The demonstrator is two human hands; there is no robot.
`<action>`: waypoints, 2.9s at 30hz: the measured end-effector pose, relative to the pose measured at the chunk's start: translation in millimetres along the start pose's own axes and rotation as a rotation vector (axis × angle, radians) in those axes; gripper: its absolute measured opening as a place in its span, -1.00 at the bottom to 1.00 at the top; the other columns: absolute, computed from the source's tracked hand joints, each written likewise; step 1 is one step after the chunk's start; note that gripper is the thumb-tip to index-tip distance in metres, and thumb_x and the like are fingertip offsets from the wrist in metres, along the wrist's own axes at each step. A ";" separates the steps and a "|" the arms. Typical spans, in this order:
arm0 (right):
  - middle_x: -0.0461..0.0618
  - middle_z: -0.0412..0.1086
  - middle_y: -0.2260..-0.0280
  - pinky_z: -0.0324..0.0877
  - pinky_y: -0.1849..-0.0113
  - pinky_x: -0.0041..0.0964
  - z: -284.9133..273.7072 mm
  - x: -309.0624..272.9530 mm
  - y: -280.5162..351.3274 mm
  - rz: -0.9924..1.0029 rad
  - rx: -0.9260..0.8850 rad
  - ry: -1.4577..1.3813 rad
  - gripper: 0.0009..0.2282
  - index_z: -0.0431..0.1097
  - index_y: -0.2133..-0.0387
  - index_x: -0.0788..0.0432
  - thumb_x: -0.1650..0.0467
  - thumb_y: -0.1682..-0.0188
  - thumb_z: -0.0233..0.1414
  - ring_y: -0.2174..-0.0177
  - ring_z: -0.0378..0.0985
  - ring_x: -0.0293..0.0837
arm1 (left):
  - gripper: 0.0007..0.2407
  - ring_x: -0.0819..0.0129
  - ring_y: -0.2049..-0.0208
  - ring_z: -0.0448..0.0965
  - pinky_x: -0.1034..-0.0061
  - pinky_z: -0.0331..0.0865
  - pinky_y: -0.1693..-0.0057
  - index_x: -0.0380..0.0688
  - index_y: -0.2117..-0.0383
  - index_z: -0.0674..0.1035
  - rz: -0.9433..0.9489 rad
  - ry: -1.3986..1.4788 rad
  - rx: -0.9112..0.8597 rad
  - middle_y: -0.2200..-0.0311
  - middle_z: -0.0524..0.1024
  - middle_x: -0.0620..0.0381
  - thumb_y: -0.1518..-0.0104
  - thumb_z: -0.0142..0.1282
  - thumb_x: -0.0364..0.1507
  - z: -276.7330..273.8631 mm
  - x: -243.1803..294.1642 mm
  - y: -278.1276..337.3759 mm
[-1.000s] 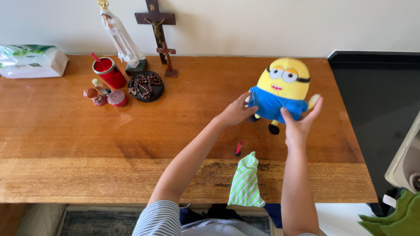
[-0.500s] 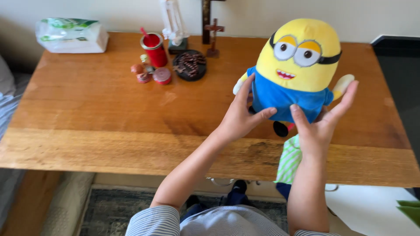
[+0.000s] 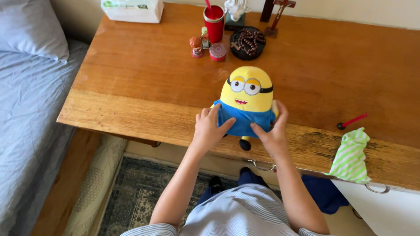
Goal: Cleaning and organizing a wooden desk area containing religious items and a plush toy using a cloth.
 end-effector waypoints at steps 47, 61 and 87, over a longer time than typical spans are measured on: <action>0.17 0.24 -0.20 0.54 0.27 -0.26 -242.5 -91.0 -191.6 -0.151 -0.101 0.532 -0.26 -0.18 -0.40 0.14 0.56 -0.05 0.20 -0.04 0.49 -0.14 | -0.24 -0.01 -0.18 0.48 0.29 0.45 -0.22 0.07 -0.41 0.14 0.536 0.345 0.059 -0.19 0.38 -0.09 -0.07 0.37 -0.36 143.4 219.5 -178.2; 0.12 0.41 0.09 0.45 0.30 -0.27 -312.6 88.0 -384.5 -0.177 -0.056 0.699 -0.21 -0.16 -0.41 0.12 0.52 -0.01 0.26 0.29 0.47 -0.08 | -0.24 -0.03 -0.19 0.41 0.23 0.41 -0.16 0.27 -0.38 0.04 0.162 0.193 -0.008 -0.29 0.22 -0.11 -0.08 0.29 -0.40 320.5 210.6 -392.6; 0.24 0.14 -0.39 0.44 -0.04 -0.24 -330.5 131.4 -388.1 -0.281 0.125 0.431 -0.31 -0.24 -0.50 0.08 0.61 -0.19 0.03 -0.16 0.42 -0.04 | -0.26 -0.06 0.01 0.60 0.21 0.55 -0.02 0.49 -0.40 -0.08 0.075 0.234 -0.061 -0.18 0.30 -0.19 -0.19 0.16 -0.40 373.3 213.8 -418.1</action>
Point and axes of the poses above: each hand's wrist, its own y-axis away from the middle knuckle, its own z-axis out of the palm, x = y × z, the point moved 7 cm from there along -y, towards the middle knuckle
